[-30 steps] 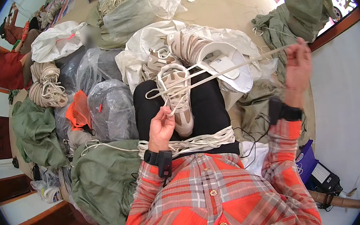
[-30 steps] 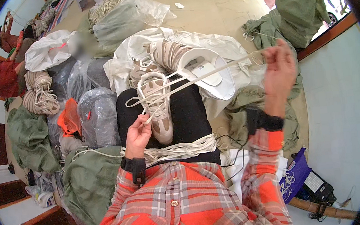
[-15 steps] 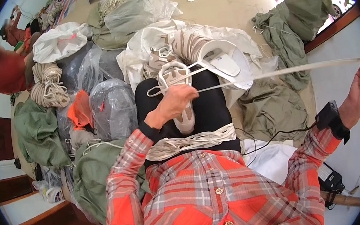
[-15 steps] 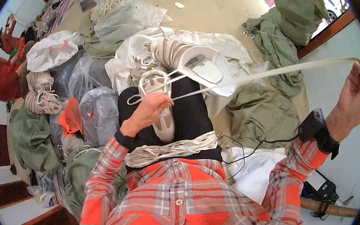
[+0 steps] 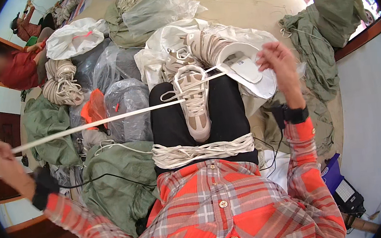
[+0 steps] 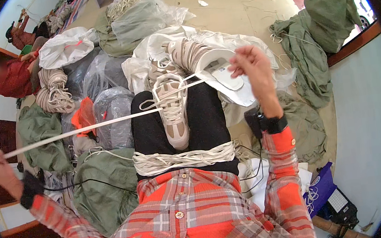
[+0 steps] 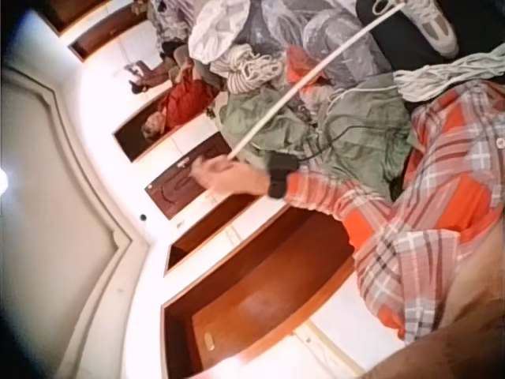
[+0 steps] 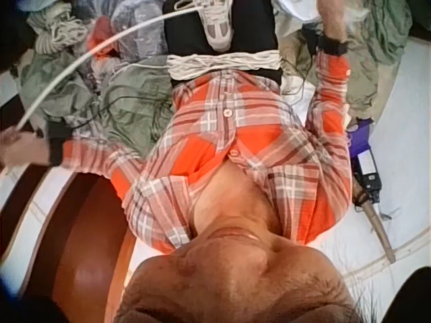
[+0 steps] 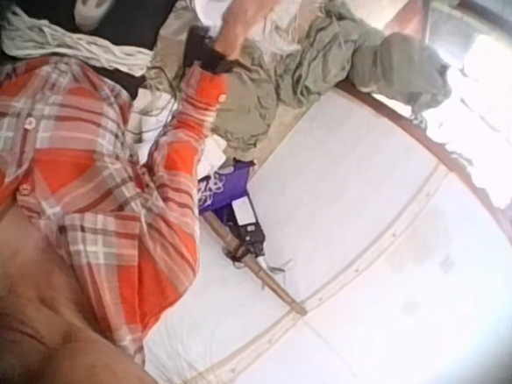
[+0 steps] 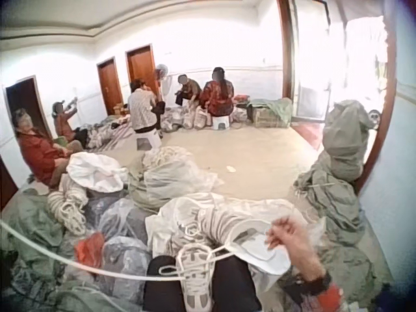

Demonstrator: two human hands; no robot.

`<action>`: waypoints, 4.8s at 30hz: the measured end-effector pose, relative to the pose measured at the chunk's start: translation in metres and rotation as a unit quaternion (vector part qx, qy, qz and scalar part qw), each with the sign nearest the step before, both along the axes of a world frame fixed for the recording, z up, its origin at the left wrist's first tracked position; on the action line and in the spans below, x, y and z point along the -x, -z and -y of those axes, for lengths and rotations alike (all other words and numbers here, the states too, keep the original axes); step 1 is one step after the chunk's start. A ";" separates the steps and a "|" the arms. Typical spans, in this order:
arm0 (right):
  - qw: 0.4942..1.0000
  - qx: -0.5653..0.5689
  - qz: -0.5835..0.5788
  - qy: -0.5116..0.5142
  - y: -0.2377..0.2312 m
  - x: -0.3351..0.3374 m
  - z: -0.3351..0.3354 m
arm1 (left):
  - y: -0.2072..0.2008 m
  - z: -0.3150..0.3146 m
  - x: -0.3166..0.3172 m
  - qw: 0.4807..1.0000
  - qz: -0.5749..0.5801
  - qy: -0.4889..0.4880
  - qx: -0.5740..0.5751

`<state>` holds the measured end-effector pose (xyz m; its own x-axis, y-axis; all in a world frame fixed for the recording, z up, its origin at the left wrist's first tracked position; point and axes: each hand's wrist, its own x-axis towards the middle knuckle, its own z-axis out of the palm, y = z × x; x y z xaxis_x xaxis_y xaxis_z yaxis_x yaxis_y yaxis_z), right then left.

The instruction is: The recorder is lacing up the upper part of several shoes as part of a manufacturing or assembly process.

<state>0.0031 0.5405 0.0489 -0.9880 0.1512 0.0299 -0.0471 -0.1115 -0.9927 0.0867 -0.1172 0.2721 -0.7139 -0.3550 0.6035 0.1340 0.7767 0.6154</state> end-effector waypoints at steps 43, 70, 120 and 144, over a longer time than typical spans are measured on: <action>0.950 -0.292 -0.047 -0.095 0.124 -0.040 0.132 | 0.331 -0.370 0.079 0.892 0.320 0.303 0.096; 0.804 -0.588 -0.081 -0.020 0.065 -0.057 -0.003 | 0.302 -0.312 0.060 0.877 0.293 0.327 0.197; 0.874 -0.297 0.172 0.345 0.056 -0.200 -0.184 | 0.328 -0.315 0.087 0.892 0.151 0.410 0.114; 0.980 -0.199 0.028 -0.007 0.119 -0.036 0.132 | 0.325 -0.278 0.108 0.723 0.213 0.424 -0.502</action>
